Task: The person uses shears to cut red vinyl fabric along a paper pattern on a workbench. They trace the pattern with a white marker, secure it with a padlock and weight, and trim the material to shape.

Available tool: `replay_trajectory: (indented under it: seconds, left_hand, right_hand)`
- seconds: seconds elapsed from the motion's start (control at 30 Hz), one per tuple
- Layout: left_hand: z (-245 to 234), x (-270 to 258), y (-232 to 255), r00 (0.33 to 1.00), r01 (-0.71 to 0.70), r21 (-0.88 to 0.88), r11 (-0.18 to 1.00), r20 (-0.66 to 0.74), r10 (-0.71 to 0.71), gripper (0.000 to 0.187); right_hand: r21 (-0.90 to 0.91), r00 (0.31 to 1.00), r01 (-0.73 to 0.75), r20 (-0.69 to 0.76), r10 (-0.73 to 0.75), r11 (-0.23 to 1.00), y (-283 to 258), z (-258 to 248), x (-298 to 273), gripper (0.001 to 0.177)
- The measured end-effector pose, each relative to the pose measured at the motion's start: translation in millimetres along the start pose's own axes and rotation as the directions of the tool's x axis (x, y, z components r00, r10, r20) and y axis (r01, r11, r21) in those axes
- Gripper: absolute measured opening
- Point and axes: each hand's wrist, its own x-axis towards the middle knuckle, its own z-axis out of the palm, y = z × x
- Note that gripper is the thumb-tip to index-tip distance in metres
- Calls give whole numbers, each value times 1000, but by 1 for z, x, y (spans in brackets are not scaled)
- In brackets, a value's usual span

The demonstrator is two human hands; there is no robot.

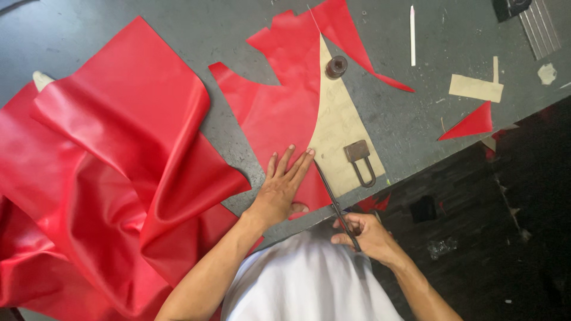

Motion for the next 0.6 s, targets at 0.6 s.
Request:
replay_trajectory:
  seconds: [0.6]
  left_hand:
    - [17, -6, -12, 977, 176, 27, 984, -123, -172, 149]
  right_hand:
    - [-32, 1000, -10, 6, 10, 999, -8, 2, 3, 35]
